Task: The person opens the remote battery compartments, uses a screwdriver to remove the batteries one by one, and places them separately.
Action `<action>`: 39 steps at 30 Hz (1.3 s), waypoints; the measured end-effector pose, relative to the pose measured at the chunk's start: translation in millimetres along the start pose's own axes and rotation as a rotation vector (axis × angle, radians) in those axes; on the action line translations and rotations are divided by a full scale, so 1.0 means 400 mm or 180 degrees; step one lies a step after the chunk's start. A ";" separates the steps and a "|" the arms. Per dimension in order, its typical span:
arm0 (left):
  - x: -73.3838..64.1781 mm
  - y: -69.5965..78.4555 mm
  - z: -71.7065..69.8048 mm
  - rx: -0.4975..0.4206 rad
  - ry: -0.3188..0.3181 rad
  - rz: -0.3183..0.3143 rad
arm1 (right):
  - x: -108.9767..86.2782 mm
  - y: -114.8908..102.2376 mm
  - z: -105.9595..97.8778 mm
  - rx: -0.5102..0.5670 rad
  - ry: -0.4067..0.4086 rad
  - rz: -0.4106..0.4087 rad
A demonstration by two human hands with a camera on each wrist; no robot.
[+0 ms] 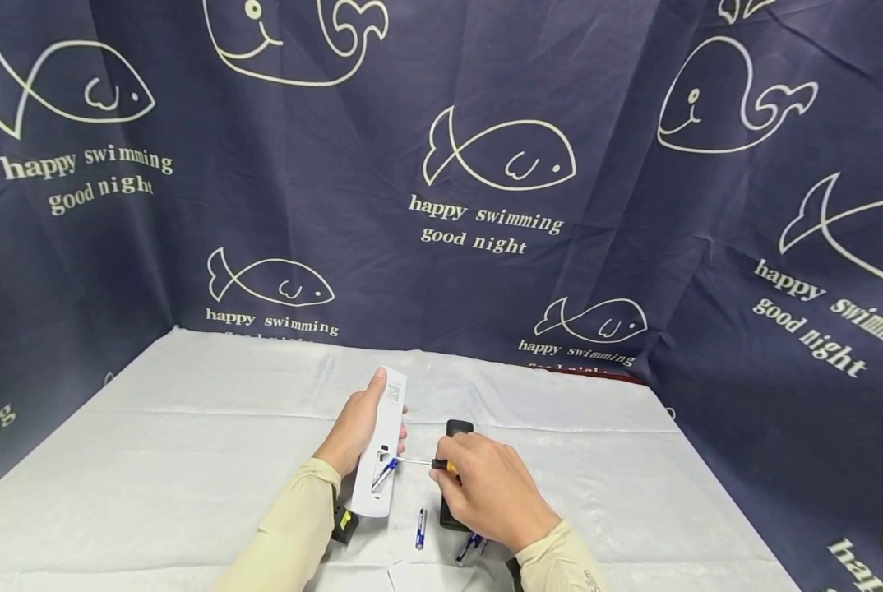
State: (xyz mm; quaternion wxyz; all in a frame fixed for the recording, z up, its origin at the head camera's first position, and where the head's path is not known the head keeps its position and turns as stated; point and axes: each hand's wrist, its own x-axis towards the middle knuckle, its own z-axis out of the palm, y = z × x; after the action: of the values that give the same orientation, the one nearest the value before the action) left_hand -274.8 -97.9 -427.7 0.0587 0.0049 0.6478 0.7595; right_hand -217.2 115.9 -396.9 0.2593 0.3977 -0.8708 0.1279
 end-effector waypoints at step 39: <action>0.000 0.004 0.001 0.0205 0.0192 -0.0003 | -0.010 0.017 -0.033 0.0244 -0.1084 0.0260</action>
State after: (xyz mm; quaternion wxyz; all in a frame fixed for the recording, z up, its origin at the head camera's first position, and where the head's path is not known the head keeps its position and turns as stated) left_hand -275.0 -97.6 -426.1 0.0393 -0.0165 0.6734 0.7381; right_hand -215.5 128.3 -388.2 0.0873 0.3875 -0.9120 0.1022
